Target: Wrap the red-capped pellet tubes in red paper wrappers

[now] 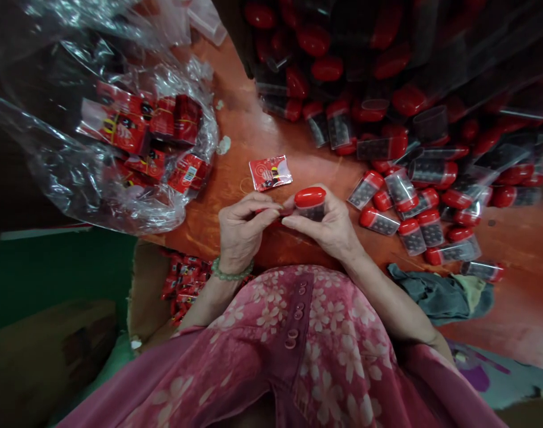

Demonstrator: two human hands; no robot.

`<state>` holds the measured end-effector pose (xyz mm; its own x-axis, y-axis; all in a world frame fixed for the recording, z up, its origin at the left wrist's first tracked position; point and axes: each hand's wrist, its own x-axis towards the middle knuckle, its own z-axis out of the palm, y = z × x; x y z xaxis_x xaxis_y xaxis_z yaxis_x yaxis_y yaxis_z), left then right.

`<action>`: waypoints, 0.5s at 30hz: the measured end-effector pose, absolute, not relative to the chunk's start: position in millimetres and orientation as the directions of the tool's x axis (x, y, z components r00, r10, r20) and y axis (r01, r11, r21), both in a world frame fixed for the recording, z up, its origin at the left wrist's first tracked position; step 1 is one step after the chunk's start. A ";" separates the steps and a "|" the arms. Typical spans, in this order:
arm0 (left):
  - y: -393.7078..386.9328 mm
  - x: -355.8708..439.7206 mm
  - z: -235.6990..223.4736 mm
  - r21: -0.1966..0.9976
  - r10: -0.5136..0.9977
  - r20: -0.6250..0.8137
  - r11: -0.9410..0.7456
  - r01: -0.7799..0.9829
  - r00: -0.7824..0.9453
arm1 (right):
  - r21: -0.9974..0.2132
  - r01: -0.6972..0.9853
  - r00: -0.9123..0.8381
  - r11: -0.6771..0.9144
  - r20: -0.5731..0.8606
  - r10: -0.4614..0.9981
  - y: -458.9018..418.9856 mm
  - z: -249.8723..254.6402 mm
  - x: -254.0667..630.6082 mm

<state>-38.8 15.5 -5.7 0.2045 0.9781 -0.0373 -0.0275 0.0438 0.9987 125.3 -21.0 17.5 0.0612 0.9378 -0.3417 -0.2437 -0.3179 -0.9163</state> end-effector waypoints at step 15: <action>19.9 -56.8 19.0 0.966 0.855 -0.256 0.204 0.160 0.451 | -0.982 -0.050 0.178 -0.180 -0.186 0.966 -24.2 17.7 125.1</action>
